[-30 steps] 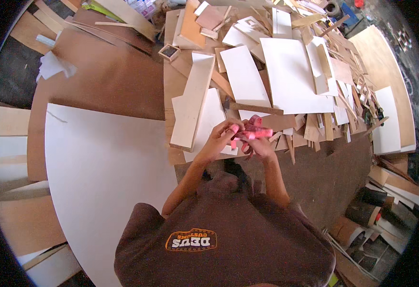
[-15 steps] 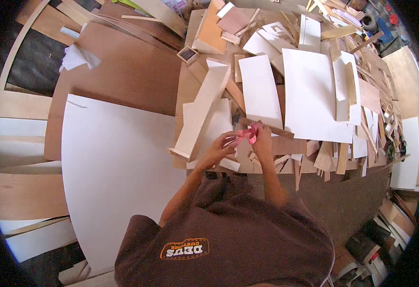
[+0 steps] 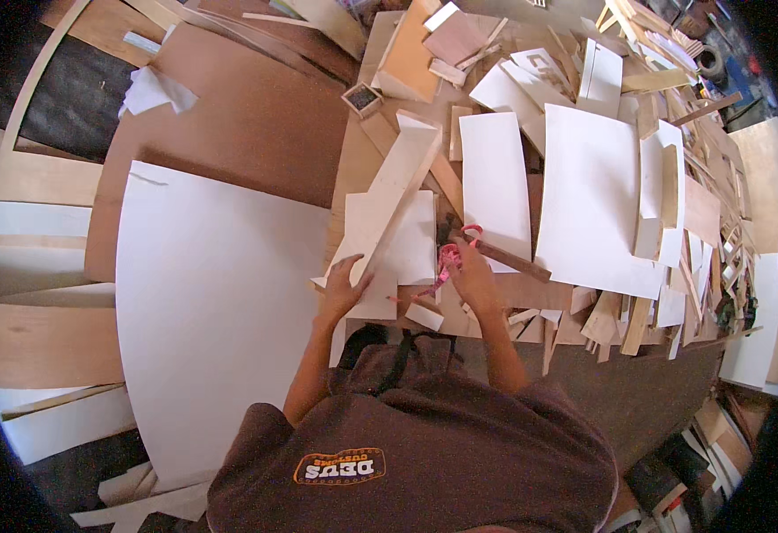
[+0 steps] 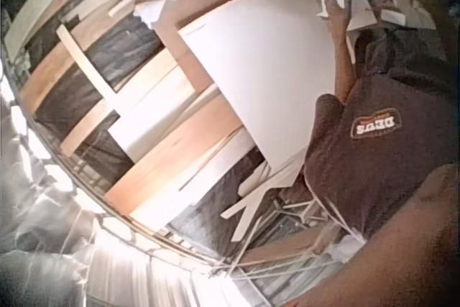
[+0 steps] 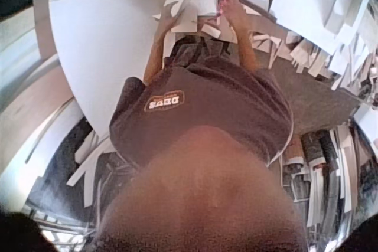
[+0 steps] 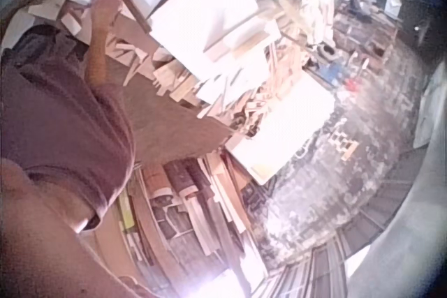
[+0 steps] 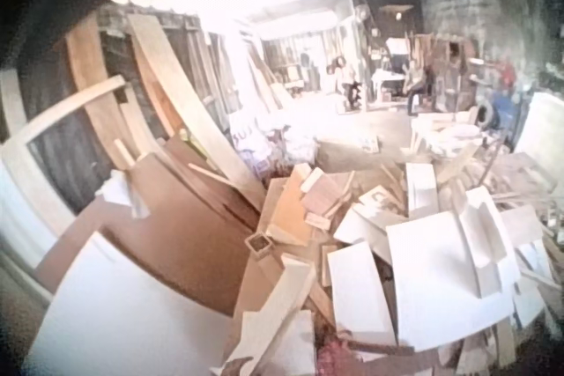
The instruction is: The person measures a piece of wood with a measuring tape, winds up the tape, and saws the wood using a hand saw.
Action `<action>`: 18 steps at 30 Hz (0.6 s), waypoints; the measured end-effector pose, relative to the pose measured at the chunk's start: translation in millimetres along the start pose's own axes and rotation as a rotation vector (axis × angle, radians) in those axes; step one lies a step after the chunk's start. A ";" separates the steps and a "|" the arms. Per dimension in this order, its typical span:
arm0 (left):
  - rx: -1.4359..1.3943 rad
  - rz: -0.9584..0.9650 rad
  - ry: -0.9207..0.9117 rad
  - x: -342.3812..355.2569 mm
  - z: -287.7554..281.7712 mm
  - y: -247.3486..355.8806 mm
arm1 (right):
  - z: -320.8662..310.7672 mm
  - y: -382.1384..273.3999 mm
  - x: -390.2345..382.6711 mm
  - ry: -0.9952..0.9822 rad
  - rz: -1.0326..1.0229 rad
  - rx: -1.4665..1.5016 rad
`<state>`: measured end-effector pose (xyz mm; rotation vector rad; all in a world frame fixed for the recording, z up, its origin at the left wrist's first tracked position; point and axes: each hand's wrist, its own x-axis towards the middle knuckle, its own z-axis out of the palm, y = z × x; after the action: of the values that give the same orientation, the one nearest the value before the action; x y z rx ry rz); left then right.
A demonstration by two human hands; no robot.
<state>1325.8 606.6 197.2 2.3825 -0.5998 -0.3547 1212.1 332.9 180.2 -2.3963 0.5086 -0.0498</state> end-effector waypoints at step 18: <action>-0.184 0.317 -0.502 22.5 -65.9 -150.6 | 176.4 -122.3 11.0 0.138 0.328 0.103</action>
<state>1420.4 733.2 146.8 1.9796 -1.1038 -0.8356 1294.2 522.4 120.5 -2.1913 0.9341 -0.0942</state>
